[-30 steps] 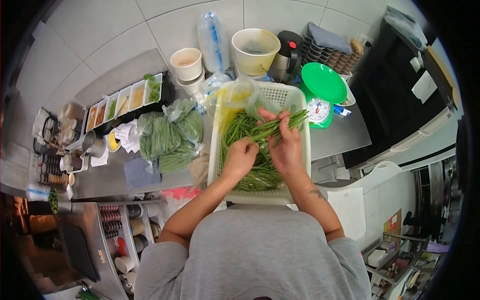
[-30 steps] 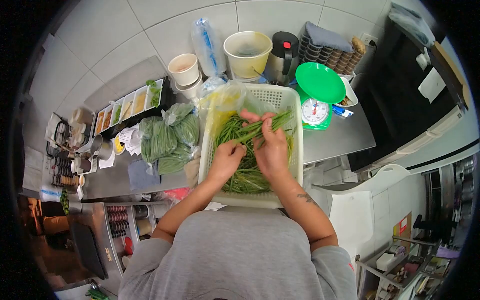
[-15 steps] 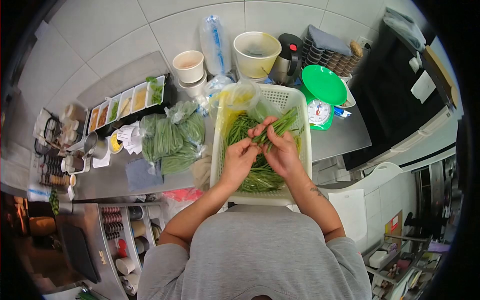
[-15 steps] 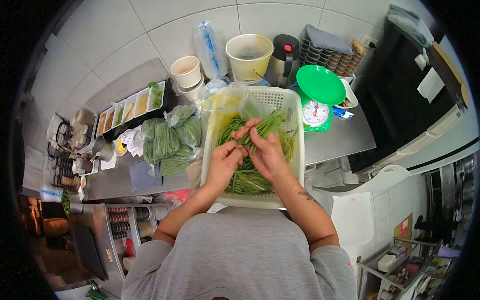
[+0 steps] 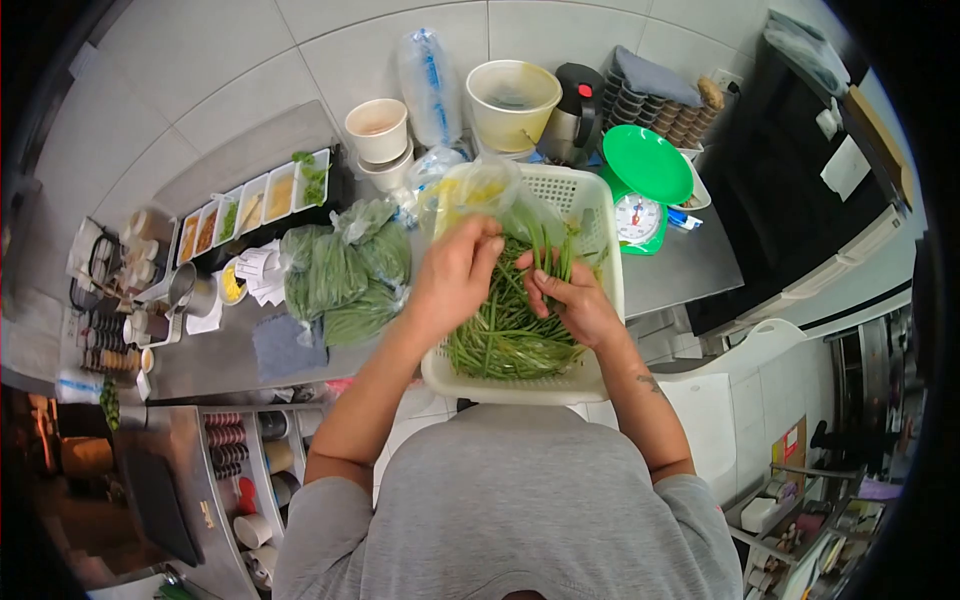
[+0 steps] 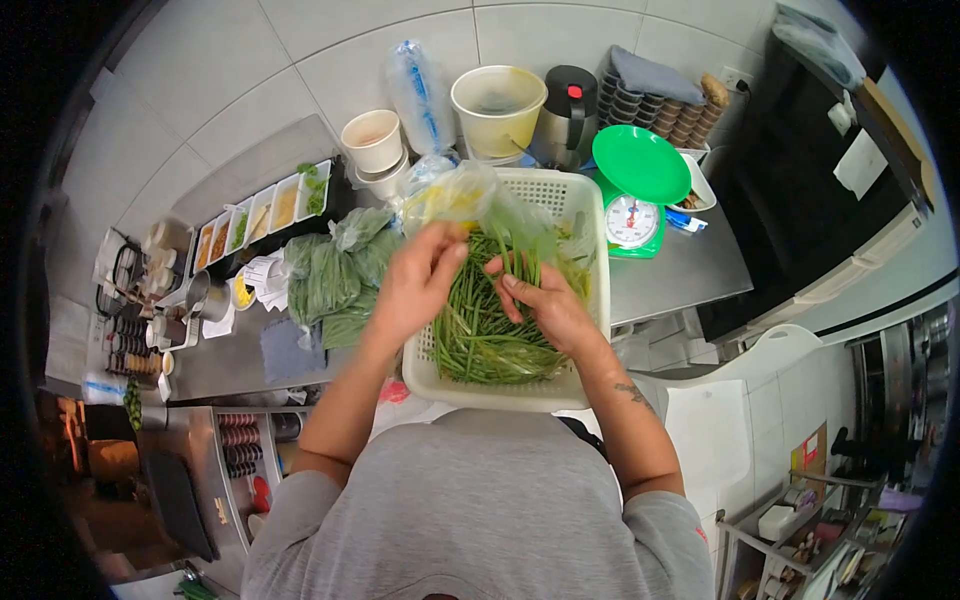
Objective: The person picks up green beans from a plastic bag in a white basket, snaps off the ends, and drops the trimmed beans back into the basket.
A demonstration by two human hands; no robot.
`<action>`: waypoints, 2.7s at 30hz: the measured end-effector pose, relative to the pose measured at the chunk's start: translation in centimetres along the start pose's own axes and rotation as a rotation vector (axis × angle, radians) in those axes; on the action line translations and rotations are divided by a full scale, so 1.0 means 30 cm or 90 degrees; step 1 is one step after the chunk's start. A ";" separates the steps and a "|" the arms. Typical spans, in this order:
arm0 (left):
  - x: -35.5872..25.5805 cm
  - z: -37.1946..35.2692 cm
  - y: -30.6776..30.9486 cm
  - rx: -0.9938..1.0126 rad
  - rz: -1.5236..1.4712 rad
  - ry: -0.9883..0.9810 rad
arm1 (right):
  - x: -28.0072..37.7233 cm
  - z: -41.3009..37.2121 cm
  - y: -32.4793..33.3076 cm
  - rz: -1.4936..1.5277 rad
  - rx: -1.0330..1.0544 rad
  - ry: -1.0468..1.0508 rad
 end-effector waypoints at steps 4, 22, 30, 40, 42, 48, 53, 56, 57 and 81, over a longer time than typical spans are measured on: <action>0.073 0.067 -0.044 0.075 -0.108 0.135 | -0.007 -0.013 -0.005 -0.037 0.027 -0.043; 0.164 -0.093 -0.145 0.400 0.428 0.042 | 0.040 -0.051 0.141 -0.039 -0.196 -0.057; 0.197 -0.068 -0.131 0.356 0.341 0.070 | -0.042 -0.034 0.121 -0.291 -0.151 -0.113; 0.270 -0.064 -0.145 0.269 0.161 0.022 | -0.069 0.065 0.104 -0.475 -0.137 -0.034; 0.288 -0.051 -0.147 0.268 0.160 0.071 | -0.127 0.107 0.095 -0.464 -0.103 -0.054; 0.319 -0.034 -0.135 0.218 0.084 0.218 | -0.190 0.145 0.077 -0.334 -0.086 -0.072; 0.242 0.005 -0.067 0.111 0.040 0.175 | -0.105 0.114 0.042 -0.278 -0.144 0.019; 0.135 0.021 -0.052 0.206 -0.025 0.265 | -0.044 0.093 0.017 -0.411 -0.151 0.017; 0.126 0.019 -0.053 0.206 -0.047 0.265 | -0.027 0.085 0.007 -0.404 -0.137 0.007; 0.100 -0.080 -0.114 0.264 -0.062 0.122 | 0.054 0.101 0.124 -0.007 -0.146 0.024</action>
Point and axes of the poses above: each hand's wrist, its own z-axis towards the middle knuckle, its own y-axis out of the back of the hand, x = y × z, the point moved 3 cm from there along z, towards the middle knuckle, and after that the axes turned 10 degrees about -x, right-handed, at the moved point
